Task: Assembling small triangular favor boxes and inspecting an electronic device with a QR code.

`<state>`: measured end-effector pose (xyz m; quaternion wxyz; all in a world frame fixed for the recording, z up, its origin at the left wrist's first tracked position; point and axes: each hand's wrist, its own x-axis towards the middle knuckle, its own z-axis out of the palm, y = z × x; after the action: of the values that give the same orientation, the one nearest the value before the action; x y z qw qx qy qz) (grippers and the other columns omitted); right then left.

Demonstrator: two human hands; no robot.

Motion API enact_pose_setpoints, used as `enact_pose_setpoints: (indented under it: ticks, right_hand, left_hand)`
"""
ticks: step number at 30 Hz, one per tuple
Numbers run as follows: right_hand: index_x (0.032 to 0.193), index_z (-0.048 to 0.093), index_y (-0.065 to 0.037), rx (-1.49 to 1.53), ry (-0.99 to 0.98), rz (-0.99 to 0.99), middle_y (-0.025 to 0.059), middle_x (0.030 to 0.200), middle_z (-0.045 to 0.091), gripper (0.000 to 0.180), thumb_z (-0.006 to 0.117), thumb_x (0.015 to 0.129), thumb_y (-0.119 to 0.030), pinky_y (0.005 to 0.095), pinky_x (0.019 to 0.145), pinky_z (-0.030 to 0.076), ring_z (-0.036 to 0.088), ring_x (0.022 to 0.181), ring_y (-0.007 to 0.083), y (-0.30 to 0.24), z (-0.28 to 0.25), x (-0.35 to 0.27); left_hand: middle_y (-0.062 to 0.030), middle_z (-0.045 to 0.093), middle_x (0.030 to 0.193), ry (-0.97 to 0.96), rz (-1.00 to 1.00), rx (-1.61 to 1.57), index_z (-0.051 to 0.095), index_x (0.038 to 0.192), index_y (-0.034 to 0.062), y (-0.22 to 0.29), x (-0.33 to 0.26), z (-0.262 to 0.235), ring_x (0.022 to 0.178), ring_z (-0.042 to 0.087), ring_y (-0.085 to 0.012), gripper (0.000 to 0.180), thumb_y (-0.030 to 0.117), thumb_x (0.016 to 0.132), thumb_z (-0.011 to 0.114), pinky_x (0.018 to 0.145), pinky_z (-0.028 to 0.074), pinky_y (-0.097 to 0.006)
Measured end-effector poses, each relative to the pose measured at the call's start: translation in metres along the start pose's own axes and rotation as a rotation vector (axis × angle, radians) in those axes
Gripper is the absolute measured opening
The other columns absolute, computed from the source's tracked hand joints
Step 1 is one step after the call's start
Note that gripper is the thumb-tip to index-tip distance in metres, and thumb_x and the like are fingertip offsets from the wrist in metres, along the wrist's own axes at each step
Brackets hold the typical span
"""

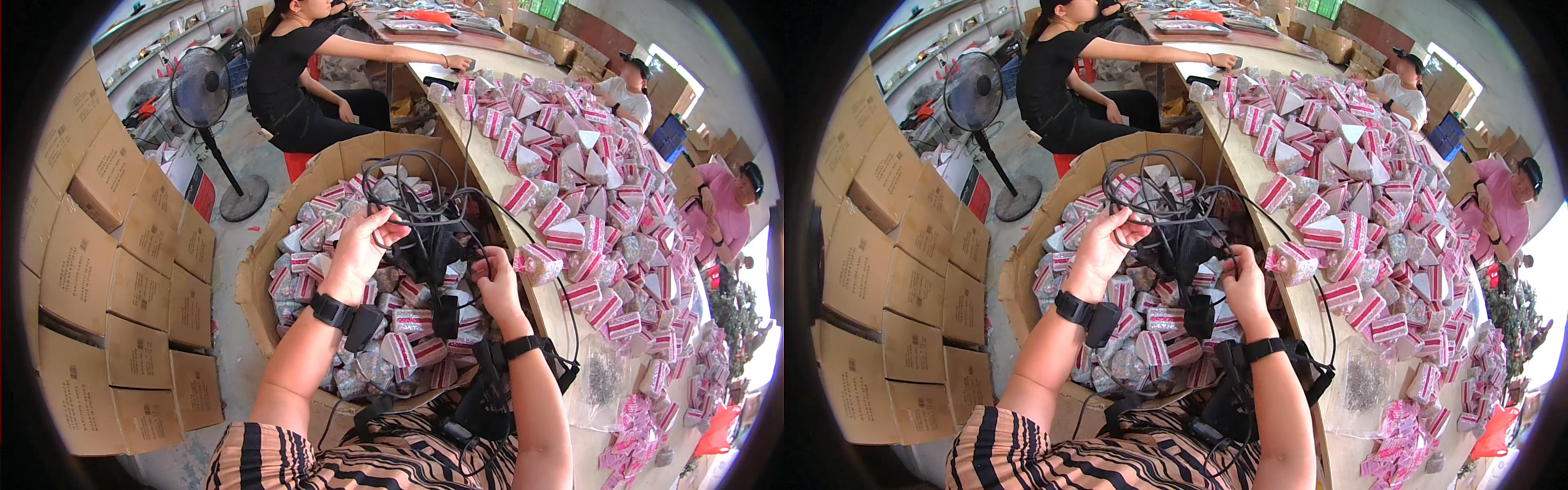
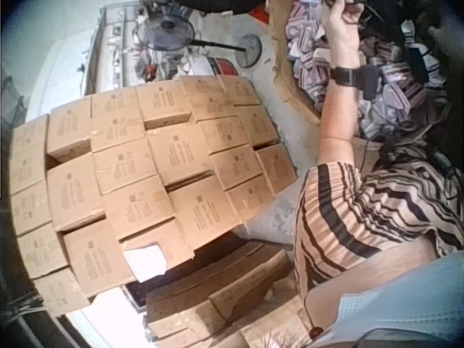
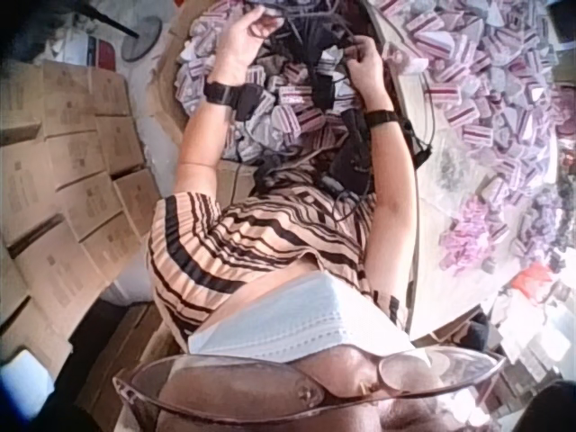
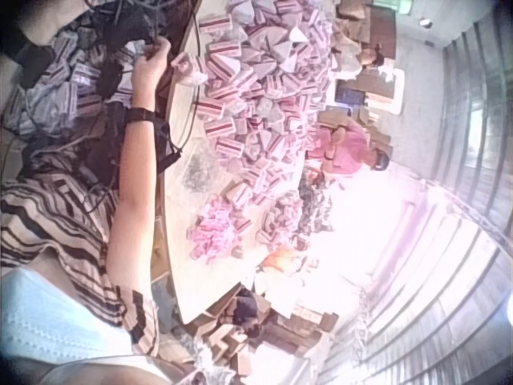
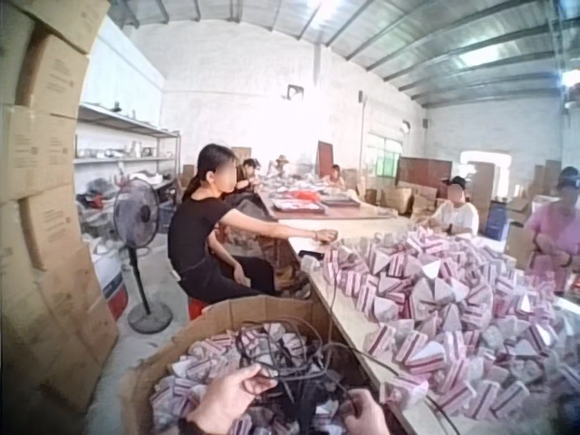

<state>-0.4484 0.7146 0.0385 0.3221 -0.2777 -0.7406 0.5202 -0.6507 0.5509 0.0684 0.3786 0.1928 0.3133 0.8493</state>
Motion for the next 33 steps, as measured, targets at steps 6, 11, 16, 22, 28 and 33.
enact_pose_setpoints:
  ticks: [6, 11, 16, 22, 28, 33]
  right_hand:
    - [0.106, 0.063, -0.003, -0.476, -0.398, -0.163, 0.0194, 0.085, 0.067, 0.029, 0.052, 0.095, -0.028, 0.0428, 0.073, 0.05, 0.063, 0.08, 0.0394, -0.06, 0.024, -0.011]
    - [0.102, 0.066, -0.007, -0.775, -0.676, -0.081, 0.0206, 0.089, 0.066, 0.032, 0.048, 0.096, -0.033, 0.0503, 0.075, 0.048, 0.06, 0.088, 0.0431, -0.056, 0.016, -0.024]
    - [0.106, 0.067, -0.002, 0.065, -0.707, 0.115, -0.0056, 0.064, 0.045, 0.023, 0.05, 0.099, -0.016, 0.0191, 0.053, 0.034, 0.039, 0.059, 0.0018, -0.103, 0.001, -0.038]
    - [0.111, 0.062, -0.003, 0.248, -0.058, -0.118, -0.005, 0.071, 0.048, 0.02, 0.048, 0.098, -0.007, 0.0183, 0.054, 0.032, 0.04, 0.06, 0.0019, -0.126, -0.011, -0.042]
    - [0.093, 0.063, 0.0, -0.391, -0.024, -0.495, 0.0114, 0.083, 0.058, 0.014, 0.051, 0.094, -0.005, 0.0349, 0.074, 0.043, 0.055, 0.08, 0.024, -0.127, -0.029, -0.039]
    - [0.091, 0.066, 0.003, -0.032, -0.253, -0.077, 0.0022, 0.074, 0.06, 0.012, 0.058, 0.09, -0.006, 0.0239, 0.063, 0.043, 0.053, 0.063, 0.0088, -0.133, -0.047, -0.049]
  left_hand:
    - [-0.0081, 0.066, 0.089, 0.019, -0.009, 0.183, 0.06, 0.094, 0.0034, 0.005, 0.003, 0.025, 0.079, 0.066, -0.0188, 0.011, 0.014, 0.093, 0.058, 0.077, 0.056, -0.033]
    - [-0.0074, 0.066, 0.09, 0.031, -0.019, 0.302, 0.061, 0.099, 0.0041, 0.013, 0.005, 0.028, 0.078, 0.065, -0.0159, 0.014, 0.016, 0.095, 0.055, 0.073, 0.054, -0.028]
    - [-0.0117, 0.066, 0.101, 0.102, -0.103, 0.722, 0.061, 0.111, 0.0002, 0.021, 0.02, -0.015, 0.092, 0.063, -0.0174, 0.036, 0.029, 0.09, 0.064, 0.078, 0.05, -0.027]
    - [-0.0194, 0.047, 0.135, 0.379, 0.143, 0.822, 0.029, 0.144, -0.0027, 0.03, 0.03, -0.056, 0.116, 0.051, -0.0257, 0.085, 0.038, 0.083, 0.072, 0.095, 0.043, -0.039]
    - [-0.0247, 0.03, 0.135, 0.658, 0.017, 0.033, 0.015, 0.147, 0.0008, 0.045, 0.019, -0.061, 0.114, 0.047, -0.0329, 0.11, 0.058, 0.074, 0.074, 0.098, 0.045, -0.048]
    - [-0.0186, 0.033, 0.128, 0.826, 0.139, 0.005, 0.028, 0.144, 0.0102, 0.045, 0.017, -0.101, 0.105, 0.046, -0.0296, 0.095, 0.058, 0.075, 0.073, 0.096, 0.046, -0.043]
